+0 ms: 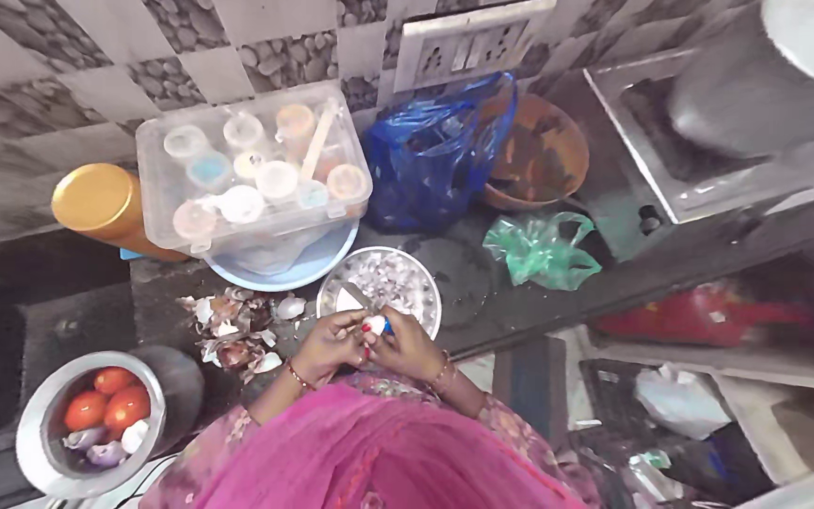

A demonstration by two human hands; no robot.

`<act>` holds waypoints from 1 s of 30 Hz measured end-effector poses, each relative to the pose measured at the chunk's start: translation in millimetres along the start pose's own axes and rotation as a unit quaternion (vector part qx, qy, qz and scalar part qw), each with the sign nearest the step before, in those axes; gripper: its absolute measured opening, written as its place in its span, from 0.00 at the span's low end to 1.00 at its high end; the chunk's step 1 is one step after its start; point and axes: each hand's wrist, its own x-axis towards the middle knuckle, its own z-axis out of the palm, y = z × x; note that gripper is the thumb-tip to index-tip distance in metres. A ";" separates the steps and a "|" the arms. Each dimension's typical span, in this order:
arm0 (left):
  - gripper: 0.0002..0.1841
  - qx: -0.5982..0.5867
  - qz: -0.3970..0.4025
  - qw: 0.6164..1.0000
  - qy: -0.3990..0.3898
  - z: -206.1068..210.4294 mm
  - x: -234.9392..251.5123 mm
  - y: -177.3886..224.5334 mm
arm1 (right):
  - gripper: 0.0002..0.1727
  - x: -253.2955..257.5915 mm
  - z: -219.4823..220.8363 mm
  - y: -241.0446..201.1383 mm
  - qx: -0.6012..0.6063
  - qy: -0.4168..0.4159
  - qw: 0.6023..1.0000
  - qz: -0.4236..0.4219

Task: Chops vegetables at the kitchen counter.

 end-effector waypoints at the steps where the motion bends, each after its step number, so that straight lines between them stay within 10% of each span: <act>1: 0.17 -0.004 -0.007 1.000 0.001 0.4 1.1 0.5 | 0.28 0.4 -0.3 0.4 0.002 0.001 1.000 0.002; 9: 0.15 -0.031 -0.031 0.995 -0.094 -17.2 5.0 -2.0 | 0.27 -1.1 4.5 3.5 0.030 -0.009 0.999 0.025; 21: 0.11 -0.054 -0.011 0.998 -0.033 -15.1 3.4 -20.7 | 0.28 -1.3 8.3 -6.0 0.001 -0.060 0.992 0.109; 30: 0.27 -0.059 0.002 0.990 -0.127 -37.0 13.4 -26.4 | 0.25 4.0 6.9 -12.3 0.091 -0.110 0.977 0.157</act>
